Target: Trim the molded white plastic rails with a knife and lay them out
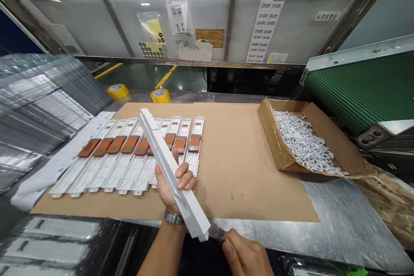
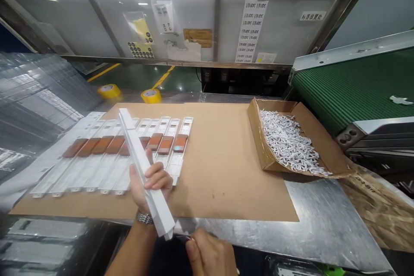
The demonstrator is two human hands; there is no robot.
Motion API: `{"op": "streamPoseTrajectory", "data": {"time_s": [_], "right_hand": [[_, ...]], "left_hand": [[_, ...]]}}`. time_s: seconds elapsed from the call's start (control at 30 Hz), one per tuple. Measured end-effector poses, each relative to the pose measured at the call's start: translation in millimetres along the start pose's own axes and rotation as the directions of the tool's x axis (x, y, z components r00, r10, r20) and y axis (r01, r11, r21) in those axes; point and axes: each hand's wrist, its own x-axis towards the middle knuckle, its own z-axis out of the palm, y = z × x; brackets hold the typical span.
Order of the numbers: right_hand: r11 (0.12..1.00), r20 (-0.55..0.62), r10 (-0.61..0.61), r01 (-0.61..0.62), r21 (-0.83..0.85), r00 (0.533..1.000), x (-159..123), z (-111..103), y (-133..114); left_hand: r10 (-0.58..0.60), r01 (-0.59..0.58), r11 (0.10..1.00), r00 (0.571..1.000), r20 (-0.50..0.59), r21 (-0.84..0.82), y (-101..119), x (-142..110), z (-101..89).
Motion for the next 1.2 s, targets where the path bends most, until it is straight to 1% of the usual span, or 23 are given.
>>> {"op": "streamPoseTrajectory", "data": {"time_s": [0.23,0.4,0.57,0.93,1.2], "right_hand": [[0.998,0.042,0.042,-0.044,0.050,0.998,3.5,2.3,-6.7],[0.996,0.092,0.064,-0.068,0.048,0.994,4.3,3.9,-6.1],[0.995,0.104,0.078,-0.083,0.047,0.992,3.9,5.0,-7.9],[0.986,0.152,0.122,-0.138,0.098,0.981,4.1,4.2,-8.5],[0.984,0.176,0.134,-0.151,0.089,0.975,4.2,3.7,-8.2]], "left_hand": [[-0.025,0.026,0.999,0.999,0.020,-0.025,-0.4,-3.3,-1.3],[-0.036,0.038,0.999,0.998,0.043,-0.038,-1.4,-2.6,-2.5],[-0.033,0.035,0.999,0.997,0.068,-0.035,-2.3,-3.7,-0.9],[-0.028,0.029,0.999,0.999,0.036,-0.025,-4.6,-3.2,-3.6],[-0.042,0.045,0.998,0.997,0.063,-0.051,-4.9,-3.8,-5.1]]}}
